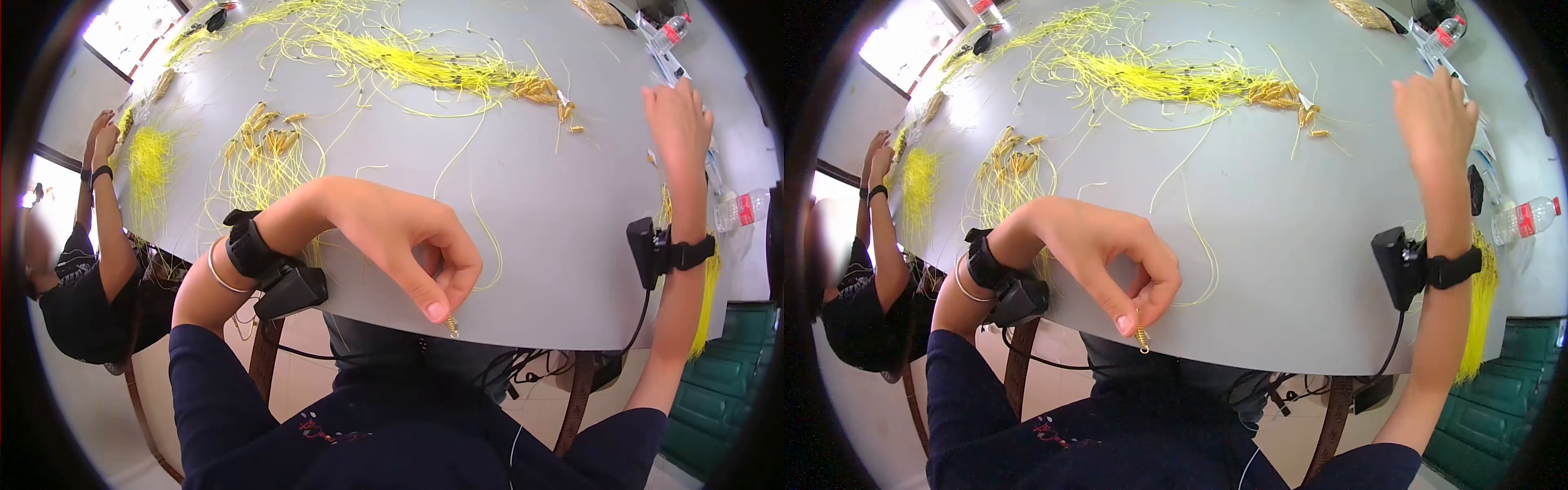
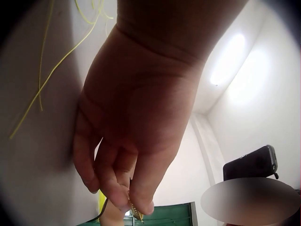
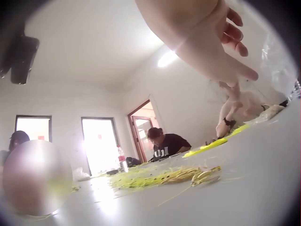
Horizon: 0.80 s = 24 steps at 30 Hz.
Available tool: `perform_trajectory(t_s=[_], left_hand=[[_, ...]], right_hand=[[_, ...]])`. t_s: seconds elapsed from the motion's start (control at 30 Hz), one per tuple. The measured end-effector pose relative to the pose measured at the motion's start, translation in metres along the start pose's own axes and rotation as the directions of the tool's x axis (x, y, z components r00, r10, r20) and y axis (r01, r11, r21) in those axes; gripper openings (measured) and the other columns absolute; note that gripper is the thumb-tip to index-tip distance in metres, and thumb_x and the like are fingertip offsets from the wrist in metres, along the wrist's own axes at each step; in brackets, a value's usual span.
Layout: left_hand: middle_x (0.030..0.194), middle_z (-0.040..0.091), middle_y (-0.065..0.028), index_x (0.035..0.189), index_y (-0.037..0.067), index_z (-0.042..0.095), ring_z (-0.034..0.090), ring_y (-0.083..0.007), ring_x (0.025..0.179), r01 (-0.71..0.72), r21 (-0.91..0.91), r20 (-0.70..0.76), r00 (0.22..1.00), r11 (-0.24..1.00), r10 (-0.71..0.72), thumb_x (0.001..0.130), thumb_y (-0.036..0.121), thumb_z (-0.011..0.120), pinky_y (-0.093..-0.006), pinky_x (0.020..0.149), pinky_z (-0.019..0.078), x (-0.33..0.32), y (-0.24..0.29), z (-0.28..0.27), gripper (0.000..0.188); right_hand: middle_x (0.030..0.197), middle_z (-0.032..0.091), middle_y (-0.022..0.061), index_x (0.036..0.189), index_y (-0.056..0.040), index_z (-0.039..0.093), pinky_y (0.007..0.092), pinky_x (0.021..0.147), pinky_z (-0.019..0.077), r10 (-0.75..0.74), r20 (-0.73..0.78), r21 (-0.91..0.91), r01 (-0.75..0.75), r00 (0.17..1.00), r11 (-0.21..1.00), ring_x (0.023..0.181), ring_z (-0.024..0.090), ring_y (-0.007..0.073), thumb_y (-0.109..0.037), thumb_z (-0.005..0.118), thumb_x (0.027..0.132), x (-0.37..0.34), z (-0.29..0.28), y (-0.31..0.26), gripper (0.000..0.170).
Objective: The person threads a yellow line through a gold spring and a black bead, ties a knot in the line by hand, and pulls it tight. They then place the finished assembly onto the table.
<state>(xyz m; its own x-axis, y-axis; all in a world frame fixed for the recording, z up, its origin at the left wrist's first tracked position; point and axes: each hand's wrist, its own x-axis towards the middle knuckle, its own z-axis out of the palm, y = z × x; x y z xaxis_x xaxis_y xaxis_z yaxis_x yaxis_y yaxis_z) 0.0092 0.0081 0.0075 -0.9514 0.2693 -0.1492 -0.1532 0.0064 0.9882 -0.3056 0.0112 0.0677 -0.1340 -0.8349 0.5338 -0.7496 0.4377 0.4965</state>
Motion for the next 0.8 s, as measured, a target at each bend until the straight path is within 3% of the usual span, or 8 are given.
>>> perform_trajectory(t_s=[0.07, 0.1, 0.17, 0.3, 0.37, 0.47, 0.67, 0.8], left_hand=[[0.077, 0.061, -0.0011, 0.081, 0.003, 0.062, 0.057, -0.0086, 0.071, -0.012, 0.005, -0.005, 1.0, 1.0, 0.012, 0.082, 0.023, 0.068, -0.0229, 0.062, 0.0442, 0.001, 0.001, -0.001, 0.021], [0.075, 0.061, -0.0008, 0.081, 0.003, 0.062, 0.057, -0.008, 0.069, -0.009, -0.018, -0.002, 1.0, 1.0, 0.009, 0.082, 0.022, 0.067, -0.0223, 0.06, 0.044, 0.001, 0.003, -0.001, 0.02], [0.074, 0.061, -0.0005, 0.081, 0.003, 0.062, 0.057, -0.0074, 0.066, -0.002, -0.043, 0.002, 1.0, 0.999, 0.002, 0.083, 0.022, 0.066, -0.0217, 0.058, 0.0437, 0.001, 0.004, -0.001, 0.019], [0.073, 0.062, -0.0002, 0.08, 0.003, 0.063, 0.057, -0.0064, 0.063, -0.022, -0.028, -0.029, 0.999, 0.999, 0.021, 0.084, 0.02, 0.065, -0.0207, 0.056, 0.0435, 0.001, 0.003, 0.001, 0.018], [0.074, 0.062, -0.0002, 0.08, 0.003, 0.063, 0.057, -0.0064, 0.064, -0.008, -0.038, -0.028, 1.0, 0.999, 0.006, 0.084, 0.02, 0.065, -0.0206, 0.056, 0.0437, 0.001, 0.003, 0.0, 0.018], [0.074, 0.062, 0.0, 0.08, 0.003, 0.063, 0.057, -0.0063, 0.065, -0.007, -0.022, -0.028, 1.0, 1.0, 0.006, 0.084, 0.02, 0.065, -0.0204, 0.057, 0.0438, 0.002, 0.002, 0.0, 0.017], [0.074, 0.062, 0.0, 0.081, 0.004, 0.064, 0.056, -0.0062, 0.063, -0.034, -0.065, -0.072, 0.997, 0.997, 0.029, 0.083, 0.02, 0.066, -0.0204, 0.055, 0.0421, 0.001, 0.002, 0.0, 0.016], [0.075, 0.059, 0.0024, 0.079, 0.005, 0.065, 0.048, -0.0043, 0.063, -0.058, 0.204, -0.366, 0.921, 0.977, 0.131, 0.082, 0.02, 0.067, -0.0193, 0.051, 0.0343, -0.001, 0.011, -0.001, 0.016]], right_hand=[[0.095, 0.059, 0.0132, 0.087, -0.0055, 0.063, 0.0379, 0.079, 0.044, -0.135, 0.017, 0.234, 0.127, 0.991, 0.964, 0.095, 0.056, 0.029, -0.028, 0.054, 0.086, 0.0, 0.0, -0.011, 0.024], [0.089, 0.06, 0.0135, 0.09, -0.0066, 0.064, 0.0357, 0.077, 0.0447, -0.267, 0.001, 0.455, 0.237, 0.964, 0.858, 0.093, 0.057, 0.0274, -0.027, 0.055, 0.086, -0.001, 0.0, -0.021, 0.023], [0.078, 0.06, 0.0137, 0.095, -0.0085, 0.063, 0.0329, 0.074, 0.0462, -0.43, 0.129, 0.842, 0.131, 0.893, 0.524, 0.088, 0.057, 0.0249, -0.022, 0.057, 0.084, -0.005, -0.011, -0.05, 0.018], [0.082, 0.059, 0.0097, 0.097, -0.0085, 0.063, 0.0319, 0.07, 0.0471, -0.401, 0.042, 0.914, 0.126, 0.915, 0.385, 0.085, 0.057, 0.0231, -0.014, 0.06, 0.081, -0.019, -0.002, -0.094, 0.017], [0.086, 0.056, 0.005, 0.096, -0.0097, 0.063, 0.0334, 0.068, 0.0472, -0.154, -0.423, 0.791, 0.447, 0.893, 0.417, 0.082, 0.057, 0.022, -0.01, 0.061, 0.08, -0.023, 0.017, -0.111, 0.016], [0.09, 0.054, 0.0021, 0.092, -0.0099, 0.063, 0.033, 0.068, 0.0473, -0.241, -0.234, 0.899, 0.304, 0.942, 0.315, 0.081, 0.057, 0.0209, -0.008, 0.061, 0.08, -0.024, 0.028, -0.114, 0.012], [0.087, 0.054, 0.0029, 0.083, -0.0068, 0.059, 0.0322, 0.066, 0.0474, -0.229, -0.24, 0.896, 0.306, 0.943, 0.32, 0.078, 0.057, 0.0223, -0.009, 0.061, 0.08, -0.024, 0.023, -0.11, 0.004], [0.085, 0.054, 0.0031, 0.08, -0.0055, 0.057, 0.0292, 0.061, 0.0451, -0.156, -0.34, 0.905, 0.368, 0.927, 0.214, 0.074, 0.055, 0.0178, -0.008, 0.061, 0.08, -0.024, 0.017, -0.108, 0.005]])
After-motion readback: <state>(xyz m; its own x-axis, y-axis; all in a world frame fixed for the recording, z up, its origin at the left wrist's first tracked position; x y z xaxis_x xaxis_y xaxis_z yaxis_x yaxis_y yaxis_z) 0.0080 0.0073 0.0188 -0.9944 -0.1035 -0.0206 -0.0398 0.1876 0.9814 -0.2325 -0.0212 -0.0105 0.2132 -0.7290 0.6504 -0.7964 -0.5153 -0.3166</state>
